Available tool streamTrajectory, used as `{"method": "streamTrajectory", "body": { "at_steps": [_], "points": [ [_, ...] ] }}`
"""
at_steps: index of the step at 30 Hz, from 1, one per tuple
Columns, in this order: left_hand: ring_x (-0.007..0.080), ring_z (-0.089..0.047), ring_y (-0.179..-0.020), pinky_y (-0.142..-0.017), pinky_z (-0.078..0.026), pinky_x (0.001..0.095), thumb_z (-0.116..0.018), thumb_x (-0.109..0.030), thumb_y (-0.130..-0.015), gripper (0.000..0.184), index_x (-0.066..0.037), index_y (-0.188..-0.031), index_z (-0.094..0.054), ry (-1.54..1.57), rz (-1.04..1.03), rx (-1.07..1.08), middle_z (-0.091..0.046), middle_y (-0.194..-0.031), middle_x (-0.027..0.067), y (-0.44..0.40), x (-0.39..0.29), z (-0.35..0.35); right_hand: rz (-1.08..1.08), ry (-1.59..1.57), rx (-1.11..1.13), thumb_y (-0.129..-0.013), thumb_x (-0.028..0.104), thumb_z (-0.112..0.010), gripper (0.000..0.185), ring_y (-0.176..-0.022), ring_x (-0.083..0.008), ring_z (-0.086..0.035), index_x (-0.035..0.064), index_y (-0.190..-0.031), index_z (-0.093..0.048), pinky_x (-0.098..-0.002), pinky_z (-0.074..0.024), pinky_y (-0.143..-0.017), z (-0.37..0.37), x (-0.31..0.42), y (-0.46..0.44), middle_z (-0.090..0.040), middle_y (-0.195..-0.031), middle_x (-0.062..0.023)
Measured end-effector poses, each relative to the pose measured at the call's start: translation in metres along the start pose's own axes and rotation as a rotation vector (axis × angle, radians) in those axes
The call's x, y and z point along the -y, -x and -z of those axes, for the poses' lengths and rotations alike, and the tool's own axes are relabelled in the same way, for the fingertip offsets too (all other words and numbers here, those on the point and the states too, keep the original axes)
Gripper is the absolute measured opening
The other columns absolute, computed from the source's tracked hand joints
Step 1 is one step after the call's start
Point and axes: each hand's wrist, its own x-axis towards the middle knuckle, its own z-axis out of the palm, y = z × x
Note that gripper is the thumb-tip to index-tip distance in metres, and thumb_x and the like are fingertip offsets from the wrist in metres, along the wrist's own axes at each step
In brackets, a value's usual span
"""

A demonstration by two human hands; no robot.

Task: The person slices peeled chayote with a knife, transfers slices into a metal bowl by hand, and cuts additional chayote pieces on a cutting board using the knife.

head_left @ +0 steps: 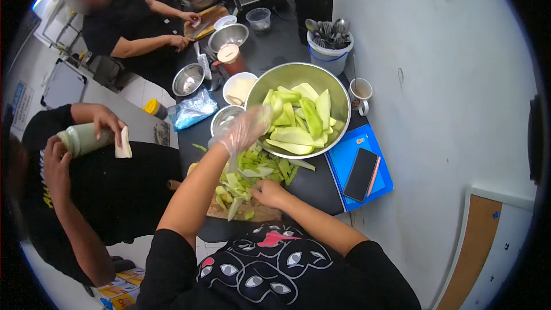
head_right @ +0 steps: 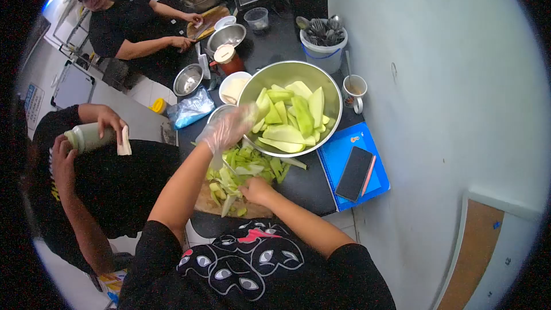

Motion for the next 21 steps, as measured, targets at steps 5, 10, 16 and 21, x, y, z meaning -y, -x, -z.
{"method": "streamTrajectory", "body": {
  "at_steps": [5, 10, 16, 21],
  "points": [
    [0.034, -0.055, -0.115, -0.097, -0.043, 0.0387, -0.05, -0.04, -0.091, 0.05, -0.011, -0.132, -0.048, -0.054, -0.005, -0.102, -0.056, -0.123, 0.0217, -0.039, 0.01, -0.007, 0.04, -0.046, 0.021, -0.085, 0.036, -0.059, 0.04, -0.083, -0.0443, -0.06, -0.0034, -0.087, -0.064, -0.0492, -0.0474, -0.079, -0.003, -0.01, 0.0, -0.063, -0.083, -0.0285],
    [0.0356, -0.065, -0.09, -0.079, -0.051, 0.0407, -0.052, -0.022, -0.086, 0.031, -0.007, -0.113, -0.058, -0.564, -0.094, 0.448, -0.066, -0.1, 0.0186, -0.056, 0.029, -0.031, 0.024, -0.12, 0.038, -0.085, 0.034, -0.06, 0.038, -0.091, -0.0444, -0.058, -0.004, -0.087, -0.063, -0.0487, -0.0462, -0.083, 0.0, -0.008, 0.001, -0.061, -0.092, -0.0307],
    [0.0369, -0.066, -0.083, -0.075, -0.052, 0.0397, -0.056, -0.024, -0.084, 0.031, -0.006, -0.108, -0.061, -0.624, -0.051, 0.469, -0.068, -0.092, 0.0183, -0.06, 0.051, -0.104, -0.006, -0.128, 0.161, -0.086, 0.032, -0.059, 0.039, -0.097, -0.0447, -0.056, -0.0041, -0.099, -0.064, -0.048, -0.0448, -0.089, 0.004, -0.007, -0.005, -0.06, -0.099, -0.0315],
    [0.036, -0.064, -0.093, -0.082, -0.05, 0.039, -0.064, -0.034, -0.082, 0.043, -0.002, -0.109, -0.06, -0.121, 0.296, 0.347, -0.064, -0.101, 0.0235, -0.062, 0.0, -0.098, -0.043, -0.18, 0.225, -0.087, 0.032, -0.058, 0.041, -0.1, -0.0445, -0.056, -0.0039, -0.106, -0.063, -0.0474, -0.0437, -0.091, 0.013, -0.002, -0.006, -0.059, -0.104, -0.0309]
  ]
}}
